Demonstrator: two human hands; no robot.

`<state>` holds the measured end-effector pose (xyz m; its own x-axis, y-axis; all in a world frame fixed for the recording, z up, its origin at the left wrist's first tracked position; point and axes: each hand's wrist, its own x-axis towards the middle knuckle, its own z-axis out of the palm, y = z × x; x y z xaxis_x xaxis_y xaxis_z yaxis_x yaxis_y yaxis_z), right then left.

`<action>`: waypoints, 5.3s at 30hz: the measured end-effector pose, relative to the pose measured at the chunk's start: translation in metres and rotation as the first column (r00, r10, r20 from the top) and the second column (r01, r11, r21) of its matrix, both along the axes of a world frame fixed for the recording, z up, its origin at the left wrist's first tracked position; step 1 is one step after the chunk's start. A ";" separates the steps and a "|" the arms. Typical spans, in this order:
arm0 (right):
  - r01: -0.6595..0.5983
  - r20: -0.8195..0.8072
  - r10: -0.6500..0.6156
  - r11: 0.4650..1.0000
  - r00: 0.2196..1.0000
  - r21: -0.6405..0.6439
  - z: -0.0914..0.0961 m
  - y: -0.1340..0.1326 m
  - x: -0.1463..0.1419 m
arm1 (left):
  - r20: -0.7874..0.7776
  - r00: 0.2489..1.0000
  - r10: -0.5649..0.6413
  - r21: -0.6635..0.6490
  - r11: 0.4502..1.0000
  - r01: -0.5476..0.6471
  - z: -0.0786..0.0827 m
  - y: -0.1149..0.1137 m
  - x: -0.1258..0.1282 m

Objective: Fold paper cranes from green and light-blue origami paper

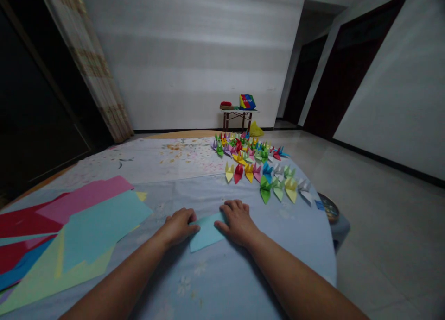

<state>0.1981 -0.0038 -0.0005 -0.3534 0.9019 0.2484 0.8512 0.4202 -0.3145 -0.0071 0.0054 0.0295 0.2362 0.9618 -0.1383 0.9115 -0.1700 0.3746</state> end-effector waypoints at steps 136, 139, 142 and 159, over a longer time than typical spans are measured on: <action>-0.064 -0.089 0.059 0.997 0.994 -0.052 -0.003 0.015 0.036 | -0.218 0.952 -0.215 0.179 0.950 0.255 -0.014 -0.082 0.037; -0.080 -0.126 0.071 0.995 0.990 -0.064 -0.002 0.015 0.034 | -0.202 0.957 -0.210 0.237 0.937 0.255 -0.011 -0.080 0.034; -0.062 -0.174 0.048 0.995 0.984 -0.077 0.002 0.013 0.036 | -0.189 0.962 -0.195 0.312 0.917 0.247 -0.009 -0.076 0.033; -0.141 -0.059 0.133 0.975 0.989 -0.169 0.017 -0.004 0.024 | -0.115 0.953 -0.281 0.423 0.854 0.303 -0.021 -0.066 0.030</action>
<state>0.2226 -0.0075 0.0168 -0.4683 0.8763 0.1131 0.7717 0.4680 -0.4306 0.0233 -0.0611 0.0084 0.5192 0.8156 0.2555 0.8094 -0.5652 0.1596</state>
